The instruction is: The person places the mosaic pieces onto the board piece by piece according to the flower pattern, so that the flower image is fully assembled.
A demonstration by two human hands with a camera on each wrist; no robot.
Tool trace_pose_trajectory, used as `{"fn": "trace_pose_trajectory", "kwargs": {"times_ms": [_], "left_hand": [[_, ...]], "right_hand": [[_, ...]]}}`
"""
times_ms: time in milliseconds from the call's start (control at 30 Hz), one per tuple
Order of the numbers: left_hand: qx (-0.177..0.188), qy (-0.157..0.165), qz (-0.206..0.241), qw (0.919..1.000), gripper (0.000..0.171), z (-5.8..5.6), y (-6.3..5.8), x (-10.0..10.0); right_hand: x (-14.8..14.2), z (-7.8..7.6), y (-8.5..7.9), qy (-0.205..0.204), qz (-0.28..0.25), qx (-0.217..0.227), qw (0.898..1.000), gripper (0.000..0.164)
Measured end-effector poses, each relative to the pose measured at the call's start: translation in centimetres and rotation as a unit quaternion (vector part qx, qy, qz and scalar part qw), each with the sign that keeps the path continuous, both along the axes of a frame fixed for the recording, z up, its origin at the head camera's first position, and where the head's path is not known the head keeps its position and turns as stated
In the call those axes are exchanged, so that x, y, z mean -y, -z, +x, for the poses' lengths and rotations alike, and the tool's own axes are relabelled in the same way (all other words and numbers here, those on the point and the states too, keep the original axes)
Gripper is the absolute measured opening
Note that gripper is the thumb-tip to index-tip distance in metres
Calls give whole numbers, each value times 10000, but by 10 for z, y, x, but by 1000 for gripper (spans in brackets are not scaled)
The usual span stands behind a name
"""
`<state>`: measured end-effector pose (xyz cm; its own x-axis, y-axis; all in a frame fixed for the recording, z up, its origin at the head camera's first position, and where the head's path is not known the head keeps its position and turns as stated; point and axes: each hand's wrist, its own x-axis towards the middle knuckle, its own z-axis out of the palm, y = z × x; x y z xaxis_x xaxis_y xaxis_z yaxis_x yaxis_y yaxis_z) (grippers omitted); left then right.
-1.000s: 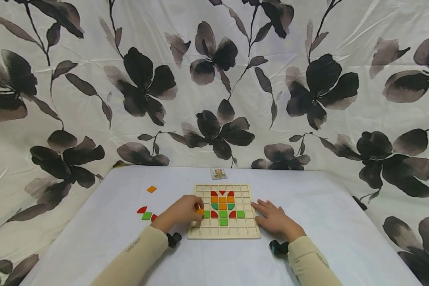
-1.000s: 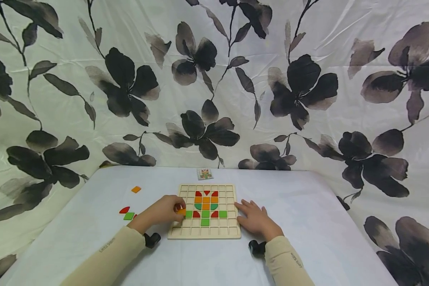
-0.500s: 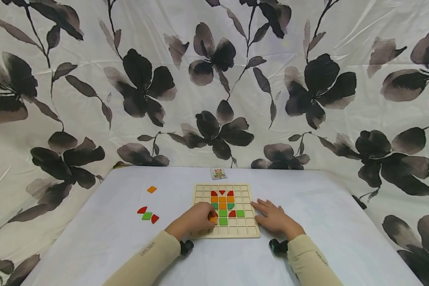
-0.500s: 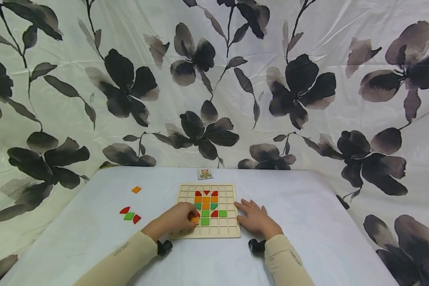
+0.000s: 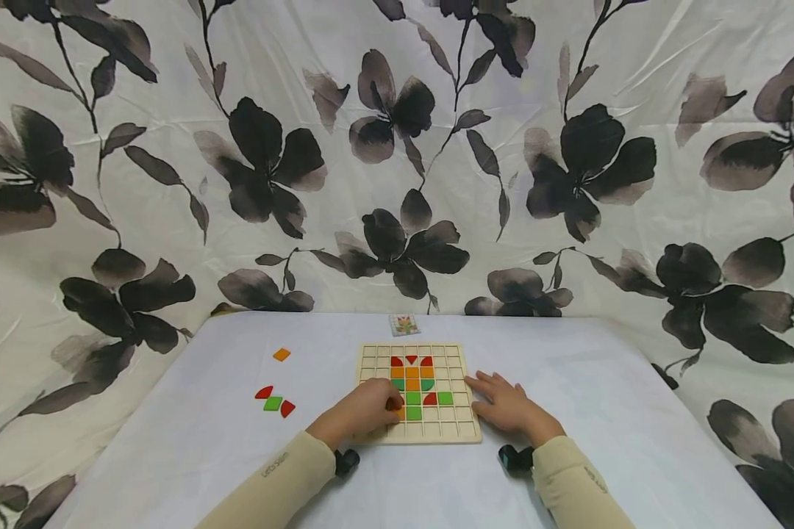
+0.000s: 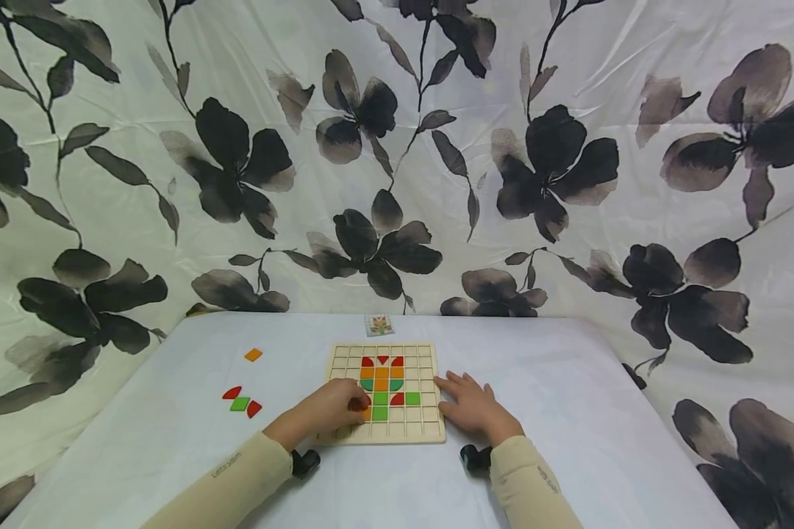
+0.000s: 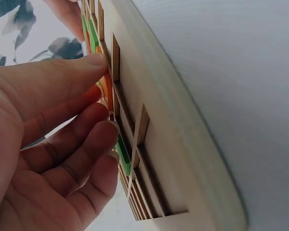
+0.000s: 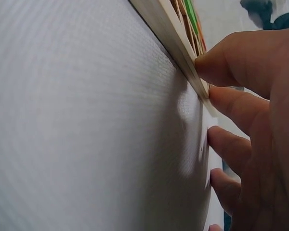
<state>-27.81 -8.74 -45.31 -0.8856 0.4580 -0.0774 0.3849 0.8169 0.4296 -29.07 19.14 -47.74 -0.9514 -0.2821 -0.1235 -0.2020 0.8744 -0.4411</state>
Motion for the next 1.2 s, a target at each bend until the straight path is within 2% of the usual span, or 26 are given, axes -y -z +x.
{"fn": "trace_pose_trajectory", "kwargs": {"times_ms": [233,433,600,767,1000,1100,1200], "left_hand": [[-46,0,266,9996,11,-3,1,13],[-128,-469,406,9980,4,-12,-4,40],[-376,-922,348,9944,5,-22,-9,63],[-462,-1280,256,9904,4,-32,-9,83],[-891,-1519,-52,9844,6,-46,-14,110],[-869,-1578,-144,9835,9,-50,-16,119],[-807,-1598,-272,9835,12,-54,-13,129]], "right_hand": [[0,1,3,70,15,32,10000,53],[-1,1,4,64,63,74,9999,54],[-1,1,2,21,25,-24,10000,54],[-1,0,-1,-18,27,-35,10000,53],[-2,2,-6,-61,2,-34,10000,53],[-2,3,-5,-61,-21,-24,10000,53],[-2,3,-3,-38,-31,16,10000,53]]}}
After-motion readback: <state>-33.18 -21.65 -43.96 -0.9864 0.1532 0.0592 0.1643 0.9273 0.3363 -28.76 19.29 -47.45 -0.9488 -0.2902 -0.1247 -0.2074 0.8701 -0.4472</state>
